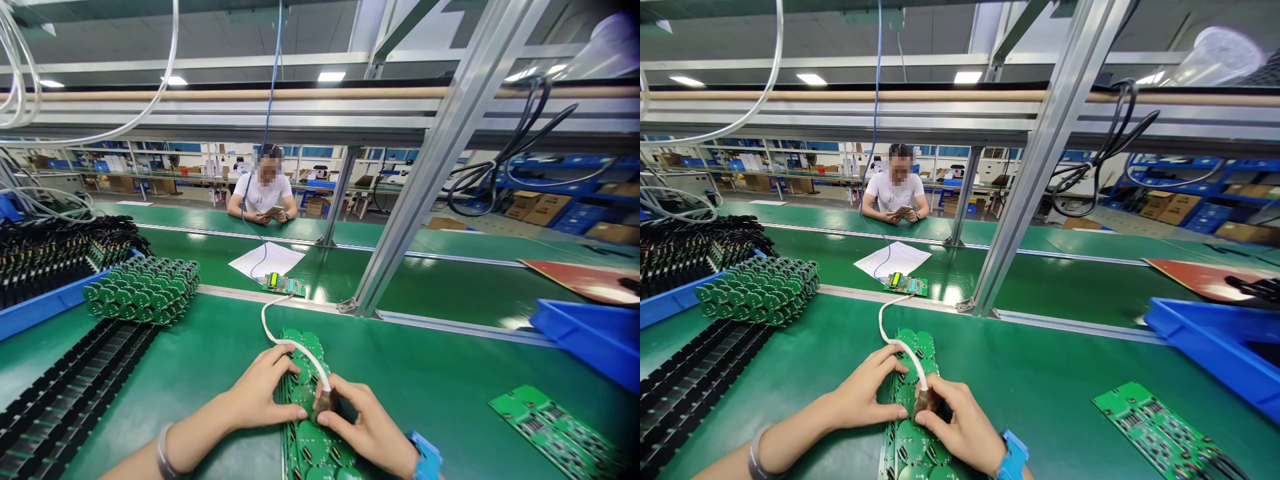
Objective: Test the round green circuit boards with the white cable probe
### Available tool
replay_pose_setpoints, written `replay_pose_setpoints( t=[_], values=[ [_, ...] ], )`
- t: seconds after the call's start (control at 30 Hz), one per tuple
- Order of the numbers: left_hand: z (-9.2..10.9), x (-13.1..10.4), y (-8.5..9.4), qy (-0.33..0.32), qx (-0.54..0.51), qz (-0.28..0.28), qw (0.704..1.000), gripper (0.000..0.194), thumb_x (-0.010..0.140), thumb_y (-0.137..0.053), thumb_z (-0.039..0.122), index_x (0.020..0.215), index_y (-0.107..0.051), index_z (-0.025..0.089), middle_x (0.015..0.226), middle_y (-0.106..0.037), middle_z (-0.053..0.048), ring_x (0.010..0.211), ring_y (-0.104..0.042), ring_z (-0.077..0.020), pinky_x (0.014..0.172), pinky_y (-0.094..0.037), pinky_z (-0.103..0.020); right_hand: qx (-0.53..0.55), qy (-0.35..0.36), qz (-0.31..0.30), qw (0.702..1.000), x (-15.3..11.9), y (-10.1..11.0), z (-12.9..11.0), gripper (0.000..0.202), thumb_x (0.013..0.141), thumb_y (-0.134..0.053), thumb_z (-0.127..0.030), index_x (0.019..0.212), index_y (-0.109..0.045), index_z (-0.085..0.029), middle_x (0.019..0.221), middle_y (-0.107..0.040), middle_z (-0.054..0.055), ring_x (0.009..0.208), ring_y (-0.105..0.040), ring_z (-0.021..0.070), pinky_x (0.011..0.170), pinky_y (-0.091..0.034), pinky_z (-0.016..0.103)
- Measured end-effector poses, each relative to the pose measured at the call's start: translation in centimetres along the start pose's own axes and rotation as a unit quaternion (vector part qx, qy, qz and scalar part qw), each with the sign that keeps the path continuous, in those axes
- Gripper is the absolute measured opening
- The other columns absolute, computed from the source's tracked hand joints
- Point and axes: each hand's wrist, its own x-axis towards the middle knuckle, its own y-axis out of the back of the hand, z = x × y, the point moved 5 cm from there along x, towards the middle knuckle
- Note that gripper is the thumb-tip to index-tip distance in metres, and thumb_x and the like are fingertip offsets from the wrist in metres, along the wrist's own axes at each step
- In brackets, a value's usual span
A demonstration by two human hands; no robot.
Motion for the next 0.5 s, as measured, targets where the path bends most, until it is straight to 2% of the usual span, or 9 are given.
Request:
replay_pose_setpoints(
  t=[0.5],
  values=[
    [-0.21, -0.03, -0.31, 0.002, 0.01, -0.001, 1.0, 0.055, 0.072, -0.08, 0.046, 0.114, -0.056, 0.019, 0.145, -0.042, -0.016, 0.137, -0.035, -0.0333, 0.11, -0.034, -0.045, -0.008, -0.003, -0.002, 1.0, 0.0, -0.12, 0.2, 0.014, 0.088, -0.062, -0.032, 0.082, -0.057, -0.02, 0.071, -0.062, -0.001, 0.064, -0.052, 0.0155, 0.063, -0.041, 0.024]
  ],
)
